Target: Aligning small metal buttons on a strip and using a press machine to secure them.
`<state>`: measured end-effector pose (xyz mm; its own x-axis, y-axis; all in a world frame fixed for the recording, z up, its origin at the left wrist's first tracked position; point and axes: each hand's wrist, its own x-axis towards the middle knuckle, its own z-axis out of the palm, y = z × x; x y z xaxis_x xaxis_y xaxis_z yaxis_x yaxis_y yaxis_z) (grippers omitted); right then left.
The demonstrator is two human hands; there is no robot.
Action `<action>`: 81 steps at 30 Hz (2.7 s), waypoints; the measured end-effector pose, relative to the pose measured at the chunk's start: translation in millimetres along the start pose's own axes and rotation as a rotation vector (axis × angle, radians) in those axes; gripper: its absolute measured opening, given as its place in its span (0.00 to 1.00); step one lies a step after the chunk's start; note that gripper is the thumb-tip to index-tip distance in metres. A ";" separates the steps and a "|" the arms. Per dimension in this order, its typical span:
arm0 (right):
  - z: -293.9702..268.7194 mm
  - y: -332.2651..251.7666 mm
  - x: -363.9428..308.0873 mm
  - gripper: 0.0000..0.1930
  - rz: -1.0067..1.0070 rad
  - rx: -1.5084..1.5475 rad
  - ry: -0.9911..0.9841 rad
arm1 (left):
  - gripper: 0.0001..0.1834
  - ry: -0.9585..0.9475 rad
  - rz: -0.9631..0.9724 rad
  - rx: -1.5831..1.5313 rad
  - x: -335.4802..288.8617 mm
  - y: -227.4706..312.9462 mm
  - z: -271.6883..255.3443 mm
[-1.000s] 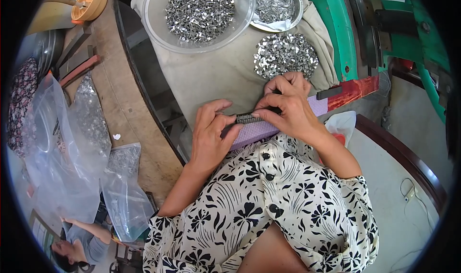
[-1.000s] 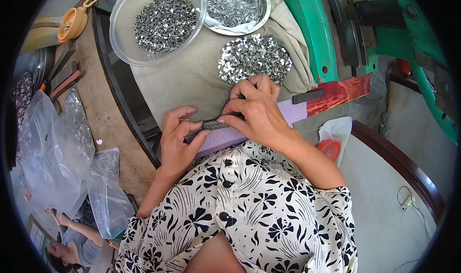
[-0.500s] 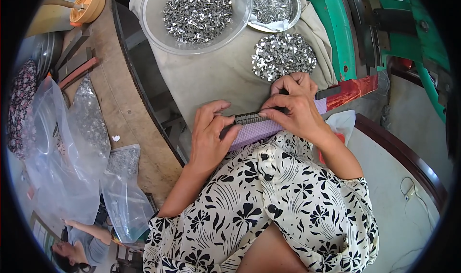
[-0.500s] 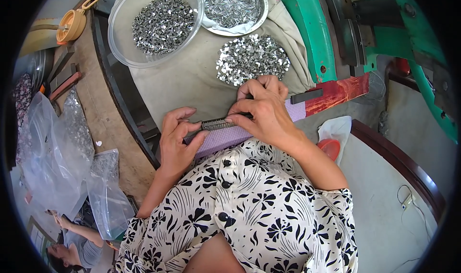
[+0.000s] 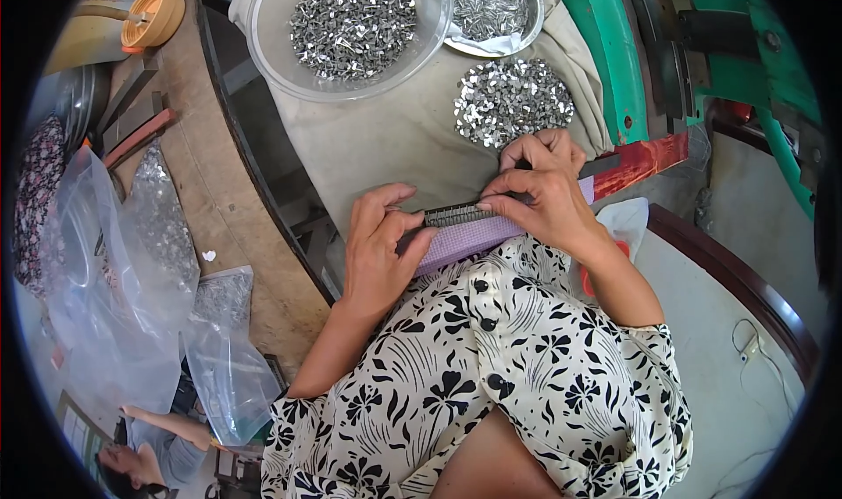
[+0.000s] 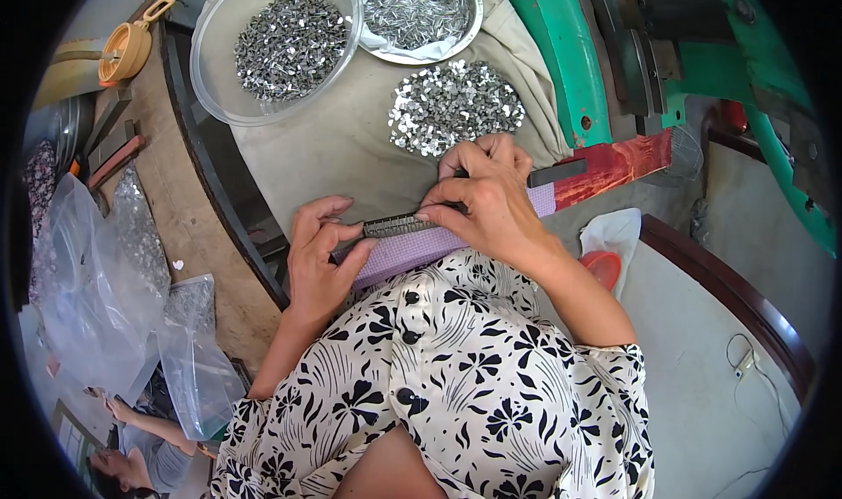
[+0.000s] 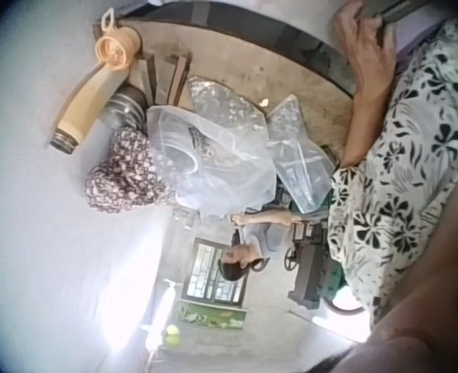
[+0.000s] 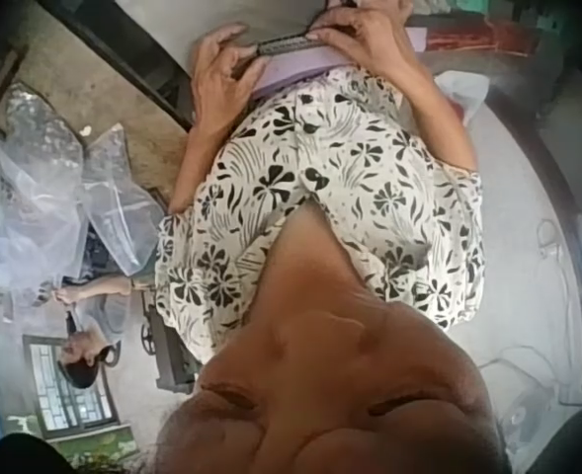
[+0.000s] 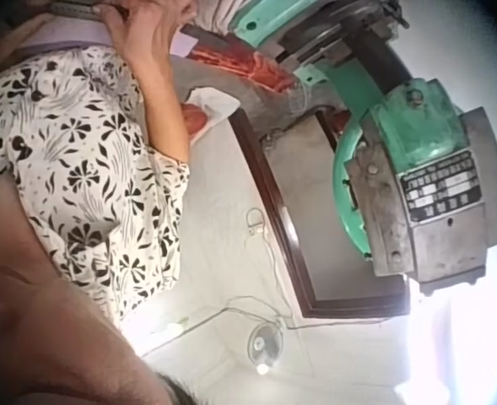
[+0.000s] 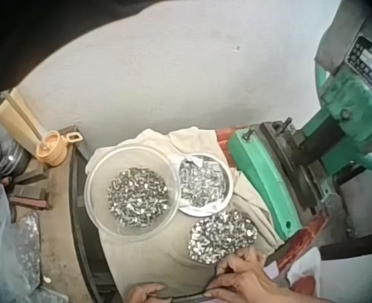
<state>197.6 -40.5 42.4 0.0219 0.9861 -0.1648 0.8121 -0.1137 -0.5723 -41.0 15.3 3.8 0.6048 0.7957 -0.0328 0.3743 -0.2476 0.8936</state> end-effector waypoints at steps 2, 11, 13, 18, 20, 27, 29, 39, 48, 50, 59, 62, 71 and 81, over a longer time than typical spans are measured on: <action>-0.2 0.4 -0.3 0.10 0.000 -0.002 -0.005 | 0.14 0.004 0.006 0.004 0.2 0.3 0.2; -2.0 0.4 -1.2 0.10 0.023 0.016 -0.016 | 0.13 0.001 -0.002 0.009 0.8 1.8 -0.4; -1.4 1.5 -1.4 0.10 0.028 0.009 -0.013 | 0.14 -0.006 -0.006 0.009 1.0 1.8 -0.8; -6.9 6.0 -5.9 0.09 0.018 -0.025 0.023 | 0.14 0.002 0.014 0.013 1.1 0.7 -0.3; -7.1 6.9 -6.2 0.09 0.020 -0.028 0.007 | 0.14 0.002 0.028 0.017 1.1 -0.1 0.0; -8.8 9.8 -5.8 0.09 0.008 -0.012 0.007 | 0.13 0.007 0.042 0.016 1.6 -0.2 -0.1; -10.8 10.1 -7.0 0.09 0.010 -0.019 -0.010 | 0.13 0.005 0.038 0.020 1.3 -0.1 -0.3; -10.6 10.0 -9.1 0.08 0.028 -0.026 0.005 | 0.13 0.010 0.034 0.018 1.3 0.5 0.1; -16.1 15.7 -14.3 0.07 0.026 -0.028 0.006 | 0.12 -0.002 0.020 0.035 1.0 2.2 -0.1; -17.3 17.1 -15.3 0.06 0.018 -0.034 -0.004 | 0.12 -0.008 0.020 0.041 1.0 2.7 0.1; -29.9 19.9 -9.4 0.05 0.020 0.054 0.045 | 0.12 0.019 0.054 0.051 1.6 3.2 0.8; -44.2 15.7 3.2 0.05 0.034 0.055 0.215 | 0.12 0.016 0.071 0.087 2.0 5.2 2.0; -57.4 25.7 110.7 0.06 -0.223 -0.299 0.714 | 0.13 0.006 0.064 0.145 3.3 9.7 2.4; -41.9 29.1 -3.2 0.09 -0.157 -0.152 0.392 | 0.13 0.000 0.065 0.135 4.9 7.5 3.3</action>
<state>245.6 -41.8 59.9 0.0872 0.9649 0.2478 0.8990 0.0310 -0.4368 -33.0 15.4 8.8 0.6306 0.7758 0.0228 0.4257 -0.3703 0.8256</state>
